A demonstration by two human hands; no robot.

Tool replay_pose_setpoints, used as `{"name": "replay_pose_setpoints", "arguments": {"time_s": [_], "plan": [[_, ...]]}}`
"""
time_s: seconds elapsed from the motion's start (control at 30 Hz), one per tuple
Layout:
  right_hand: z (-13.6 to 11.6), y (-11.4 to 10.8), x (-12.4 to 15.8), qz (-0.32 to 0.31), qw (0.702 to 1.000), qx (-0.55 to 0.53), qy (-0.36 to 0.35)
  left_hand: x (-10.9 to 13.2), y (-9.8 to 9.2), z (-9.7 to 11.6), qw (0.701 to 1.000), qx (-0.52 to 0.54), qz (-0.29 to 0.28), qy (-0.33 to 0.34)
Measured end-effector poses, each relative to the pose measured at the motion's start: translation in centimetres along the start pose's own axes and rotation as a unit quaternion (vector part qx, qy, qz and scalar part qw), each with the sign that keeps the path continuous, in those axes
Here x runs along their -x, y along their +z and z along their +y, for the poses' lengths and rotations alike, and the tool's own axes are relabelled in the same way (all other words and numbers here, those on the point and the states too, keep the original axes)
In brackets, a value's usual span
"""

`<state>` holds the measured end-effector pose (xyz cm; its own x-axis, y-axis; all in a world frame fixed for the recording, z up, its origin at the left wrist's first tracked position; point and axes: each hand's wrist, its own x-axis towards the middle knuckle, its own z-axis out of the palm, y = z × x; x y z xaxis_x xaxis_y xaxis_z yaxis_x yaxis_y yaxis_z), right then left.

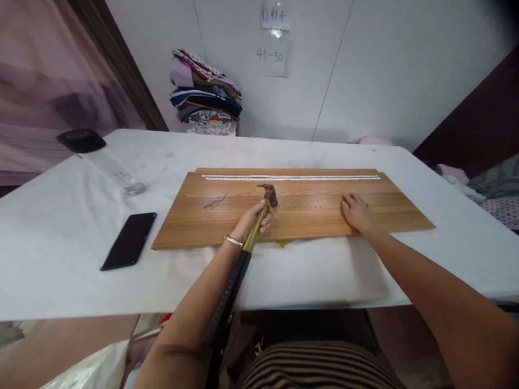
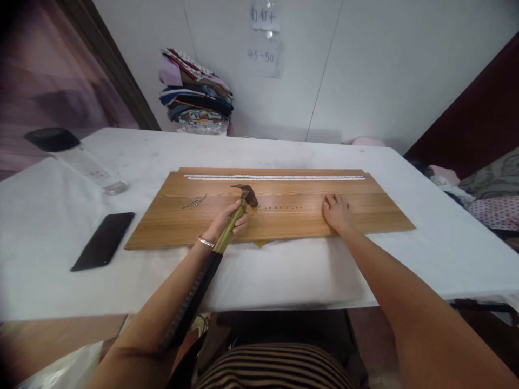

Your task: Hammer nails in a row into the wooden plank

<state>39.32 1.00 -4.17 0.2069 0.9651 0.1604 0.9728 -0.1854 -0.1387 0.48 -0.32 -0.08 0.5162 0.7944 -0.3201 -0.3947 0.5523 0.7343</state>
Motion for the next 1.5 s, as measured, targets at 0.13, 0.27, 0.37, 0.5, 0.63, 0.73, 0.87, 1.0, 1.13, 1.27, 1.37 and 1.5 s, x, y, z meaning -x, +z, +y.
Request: {"name": "replay_pose_setpoints", "arguments": {"time_s": [0.13, 0.27, 0.37, 0.5, 0.63, 0.73, 0.87, 1.0, 1.13, 1.27, 1.37, 1.5], "plan": [[0.11, 0.12, 0.03, 0.008, 1.0, -0.007, -0.007, 0.23, 0.11, 0.21, 1.0, 0.007, -0.009, 0.003], [0.03, 0.04, 0.07, 0.0, 1.0, -0.002, -0.002, 0.19, 0.12, 0.18, 1.0, 0.007, -0.004, 0.002], [-0.05, -0.02, 0.05, -0.002, 1.0, -0.003, 0.006, 0.09, 0.14, 0.06, 1.0, 0.002, 0.001, -0.002], [-0.05, 0.02, 0.02, 0.0, 1.0, -0.011, 0.003, 0.08, 0.08, 0.04, 1.0, 0.0, -0.012, 0.004], [0.14, 0.1, -0.05, 0.0, 1.0, -0.013, 0.004, 0.01, -0.05, -0.01, 1.0, 0.003, -0.009, 0.013], [0.22, 0.08, -0.08, 0.003, 1.0, -0.015, 0.001, -0.04, -0.02, -0.07, 1.0, 0.007, -0.001, 0.0], [0.01, -0.11, 0.04, 0.003, 1.0, -0.016, -0.001, 0.08, 0.1, -0.03, 1.0, 0.014, -0.009, 0.001], [-0.22, -0.31, 0.12, -0.003, 1.0, -0.009, 0.007, 0.07, 0.07, -0.04, 1.0, 0.024, -0.008, 0.003], [-0.24, -0.4, 0.1, -0.015, 1.0, 0.002, 0.011, -0.11, -0.03, -0.11, 1.0, 0.018, 0.002, -0.008], [-0.24, -0.38, 0.11, -0.01, 1.0, 0.001, 0.012, -0.02, -0.01, -0.04, 1.0, 0.015, -0.008, -0.005], [-0.19, -0.28, 0.11, -0.009, 1.0, -0.006, 0.007, 0.09, 0.02, 0.04, 1.0, 0.01, -0.011, 0.002], [-0.1, -0.13, 0.08, 0.006, 1.0, -0.016, 0.004, 0.05, 0.03, -0.04, 1.0, 0.009, -0.004, 0.0]]}}
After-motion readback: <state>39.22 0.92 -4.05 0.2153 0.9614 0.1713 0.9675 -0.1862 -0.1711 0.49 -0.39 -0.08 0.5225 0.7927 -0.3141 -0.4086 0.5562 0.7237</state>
